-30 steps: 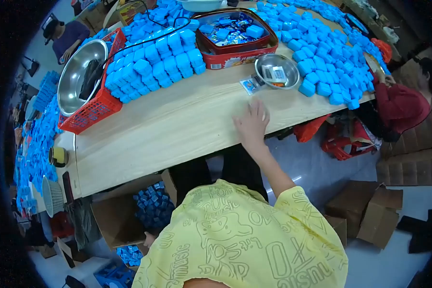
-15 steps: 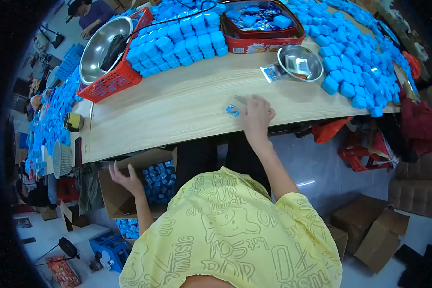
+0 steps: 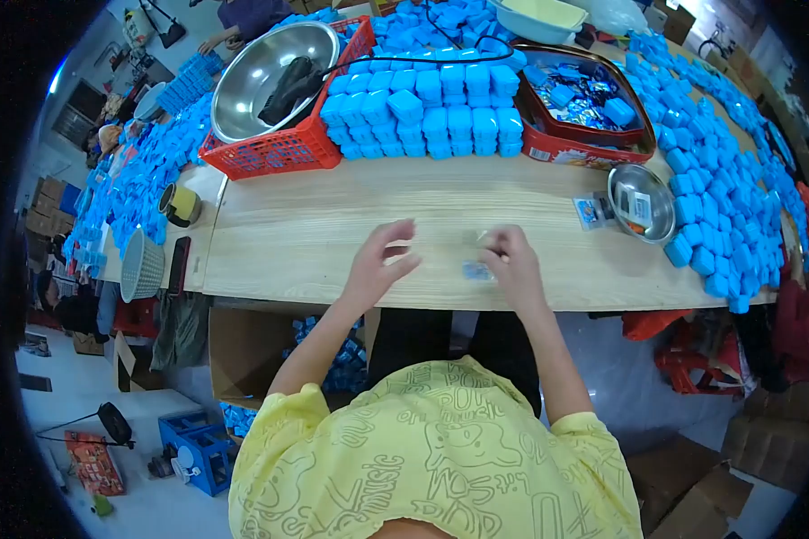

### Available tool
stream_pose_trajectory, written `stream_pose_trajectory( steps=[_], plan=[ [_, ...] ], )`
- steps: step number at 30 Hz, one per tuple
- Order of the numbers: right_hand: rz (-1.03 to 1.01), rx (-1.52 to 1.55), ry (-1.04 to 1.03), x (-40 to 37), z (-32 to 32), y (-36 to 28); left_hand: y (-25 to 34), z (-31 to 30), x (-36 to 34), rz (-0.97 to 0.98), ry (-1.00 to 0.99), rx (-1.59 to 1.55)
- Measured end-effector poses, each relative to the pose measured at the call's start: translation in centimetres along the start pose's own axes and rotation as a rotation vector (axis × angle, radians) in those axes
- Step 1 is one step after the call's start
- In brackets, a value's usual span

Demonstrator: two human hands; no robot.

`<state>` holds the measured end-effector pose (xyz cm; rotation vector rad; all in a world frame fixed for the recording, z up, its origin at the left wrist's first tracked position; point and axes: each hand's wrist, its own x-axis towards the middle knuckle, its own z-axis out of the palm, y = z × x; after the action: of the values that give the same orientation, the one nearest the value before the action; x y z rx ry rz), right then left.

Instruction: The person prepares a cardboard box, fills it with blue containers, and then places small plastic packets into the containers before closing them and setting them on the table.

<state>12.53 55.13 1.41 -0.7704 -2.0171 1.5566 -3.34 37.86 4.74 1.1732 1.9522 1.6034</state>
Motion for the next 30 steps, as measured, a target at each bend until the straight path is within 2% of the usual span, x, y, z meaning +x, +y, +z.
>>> stream_pose_trajectory(
  steps=[1,2,4,6,9,13,17,21,25,28,30],
  plan=[
    [-0.077,0.096,-0.034,0.4,1.4,-1.9,0.0,0.3,0.8,-0.126,-0.049,-0.15],
    [-0.067,0.093,-0.03,1.0,2.4,-2.8,-0.4,0.2,1.4,-0.133,-0.055,-0.155],
    [-0.118,0.016,-0.163,2.1,3.9,-3.7,-1.4,-0.1,2.2,-0.284,-0.088,-0.38],
    [-0.078,0.062,-0.183,3.1,5.2,-3.9,-2.3,-0.1,2.5,-0.381,-0.105,-0.499],
    [-0.038,0.163,-0.252,4.3,7.1,-3.4,-3.2,-0.9,2.7,-0.46,0.108,-0.581],
    [0.053,0.363,-0.223,5.3,8.6,-2.5,-5.5,-1.8,2.7,-0.55,0.186,-0.685],
    [0.161,0.405,-0.239,5.6,9.3,-2.7,-5.5,-2.5,3.2,-0.548,0.261,-0.633],
    [0.193,0.428,-0.248,5.9,9.5,-2.4,-5.8,-2.4,3.1,-0.506,0.243,-0.621],
    [0.194,0.396,-0.237,5.7,9.6,-3.2,-6.6,-3.0,2.6,-0.542,0.206,-0.699],
    [0.213,0.612,-0.275,5.5,9.5,-3.7,-6.6,-3.6,2.4,-0.539,0.214,-0.777],
    [0.216,0.602,-0.279,5.4,9.6,-3.9,-6.1,-3.9,2.4,-0.538,0.217,-0.814]
  ],
)
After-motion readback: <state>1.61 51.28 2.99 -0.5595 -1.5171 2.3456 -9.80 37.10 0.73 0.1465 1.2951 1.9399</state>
